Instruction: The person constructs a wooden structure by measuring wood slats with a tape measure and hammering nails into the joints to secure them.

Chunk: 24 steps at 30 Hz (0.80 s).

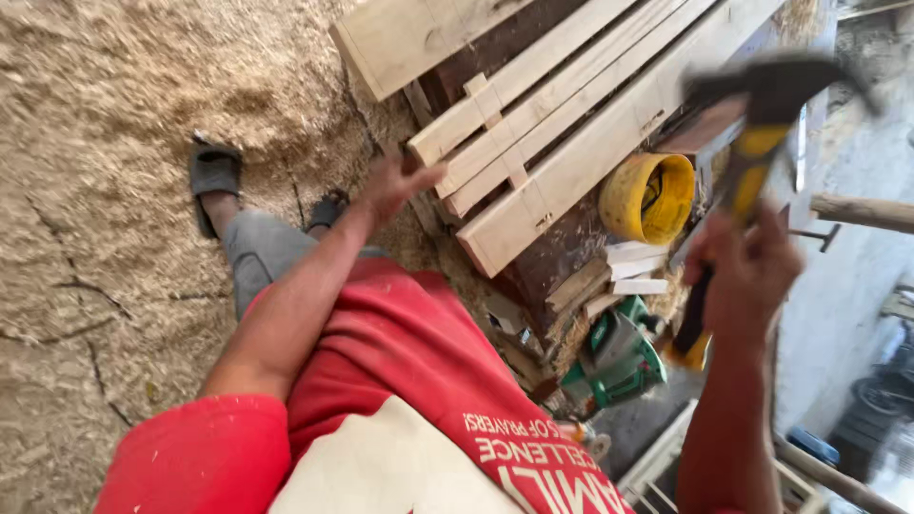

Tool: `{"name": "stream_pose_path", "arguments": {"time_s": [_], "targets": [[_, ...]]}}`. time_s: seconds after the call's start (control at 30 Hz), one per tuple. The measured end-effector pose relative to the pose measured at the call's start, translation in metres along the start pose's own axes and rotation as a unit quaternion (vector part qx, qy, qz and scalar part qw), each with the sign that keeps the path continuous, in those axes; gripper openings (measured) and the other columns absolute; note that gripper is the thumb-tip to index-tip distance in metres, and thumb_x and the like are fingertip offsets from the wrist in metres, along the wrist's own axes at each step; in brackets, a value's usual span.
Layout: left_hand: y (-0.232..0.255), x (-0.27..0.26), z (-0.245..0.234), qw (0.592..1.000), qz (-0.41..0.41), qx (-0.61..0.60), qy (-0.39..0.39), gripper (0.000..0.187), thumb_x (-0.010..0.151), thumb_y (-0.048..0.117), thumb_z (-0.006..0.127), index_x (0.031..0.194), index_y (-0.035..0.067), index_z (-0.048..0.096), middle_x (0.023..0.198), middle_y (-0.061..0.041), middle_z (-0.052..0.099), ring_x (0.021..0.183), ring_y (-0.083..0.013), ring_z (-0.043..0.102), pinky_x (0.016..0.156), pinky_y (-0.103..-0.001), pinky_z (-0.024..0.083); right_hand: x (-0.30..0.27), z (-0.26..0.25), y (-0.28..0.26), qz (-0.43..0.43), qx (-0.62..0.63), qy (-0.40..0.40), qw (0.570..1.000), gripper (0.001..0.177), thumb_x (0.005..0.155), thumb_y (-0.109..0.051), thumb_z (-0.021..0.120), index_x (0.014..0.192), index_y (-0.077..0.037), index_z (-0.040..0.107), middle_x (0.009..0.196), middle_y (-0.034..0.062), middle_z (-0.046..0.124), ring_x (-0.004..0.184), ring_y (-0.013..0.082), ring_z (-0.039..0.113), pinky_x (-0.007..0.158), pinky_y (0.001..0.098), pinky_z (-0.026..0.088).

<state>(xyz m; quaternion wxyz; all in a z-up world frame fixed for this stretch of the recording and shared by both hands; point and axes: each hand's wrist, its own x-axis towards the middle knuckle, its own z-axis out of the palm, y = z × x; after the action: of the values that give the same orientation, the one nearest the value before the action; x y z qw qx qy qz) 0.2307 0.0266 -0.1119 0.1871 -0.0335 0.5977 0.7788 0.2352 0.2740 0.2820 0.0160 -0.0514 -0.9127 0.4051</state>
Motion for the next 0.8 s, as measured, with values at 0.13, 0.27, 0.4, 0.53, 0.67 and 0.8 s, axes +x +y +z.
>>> {"name": "stream_pose_path", "arguments": {"time_s": [0.13,0.27,0.4,0.53,0.67,0.8], "targets": [[-0.028,0.001,0.019,0.997,-0.071,-0.04,-0.008,0.059,0.097,0.058,0.073,0.085,0.001,0.072,0.071,-0.004,0.057,0.064,-0.0151,0.049,0.059,-0.035,0.038,-0.046,0.004,0.065,0.157,-0.109,-0.001,0.982,0.039,0.095,-0.009,0.069,0.134,-0.005,0.064,0.067,0.0046,0.065,0.047,0.0089,0.055,0.039,0.0266,0.042],[-0.026,-0.01,0.042,0.992,-0.042,-0.107,-0.047,0.048,0.087,0.048,0.075,0.114,0.008,0.074,0.105,0.0,0.074,0.095,-0.0096,0.068,0.08,-0.029,0.054,-0.1,0.018,0.119,0.283,-0.074,-0.036,0.956,0.024,0.099,-0.019,0.07,0.116,-0.002,0.073,0.071,0.0058,0.062,0.052,0.0085,0.052,0.045,0.0261,0.043],[0.007,-0.003,0.071,0.997,0.019,-0.075,-0.004,0.048,0.087,0.039,0.077,0.119,0.004,0.072,0.112,-0.006,0.075,0.103,-0.0148,0.069,0.089,-0.032,0.055,-0.13,0.043,0.152,0.393,0.071,-0.032,0.916,0.02,0.099,-0.021,0.065,0.1,-0.001,0.064,0.068,0.0044,0.062,0.052,0.0109,0.058,0.046,0.0267,0.049],[0.022,-0.014,0.072,0.987,0.05,-0.143,0.061,0.04,0.089,0.032,0.074,0.119,0.006,0.069,0.114,-0.006,0.071,0.103,-0.0152,0.069,0.089,-0.031,0.059,-0.154,0.048,0.17,0.424,0.172,-0.048,0.888,0.024,0.102,-0.024,0.06,0.105,-0.001,0.055,0.076,0.0034,0.068,0.053,0.0107,0.058,0.046,0.0268,0.047],[0.023,0.01,0.042,0.99,-0.022,-0.064,0.127,0.032,0.098,0.033,0.066,0.112,0.006,0.076,0.1,-0.01,0.076,0.087,-0.0196,0.067,0.076,-0.032,0.054,-0.161,0.044,0.16,0.384,0.137,-0.041,0.912,0.026,0.104,-0.025,0.057,0.118,-0.003,0.057,0.067,0.003,0.058,0.047,0.0096,0.052,0.041,0.0262,0.042],[0.018,0.02,0.019,0.978,0.033,-0.073,0.193,0.043,0.104,0.043,0.059,0.112,0.005,0.077,0.104,-0.011,0.077,0.097,-0.0185,0.066,0.088,-0.033,0.051,-0.122,0.044,0.138,0.287,0.059,-0.082,0.953,0.048,0.098,-0.018,0.059,0.146,-0.014,0.05,0.067,0.0008,0.056,0.047,0.008,0.05,0.04,0.0245,0.041]]}}
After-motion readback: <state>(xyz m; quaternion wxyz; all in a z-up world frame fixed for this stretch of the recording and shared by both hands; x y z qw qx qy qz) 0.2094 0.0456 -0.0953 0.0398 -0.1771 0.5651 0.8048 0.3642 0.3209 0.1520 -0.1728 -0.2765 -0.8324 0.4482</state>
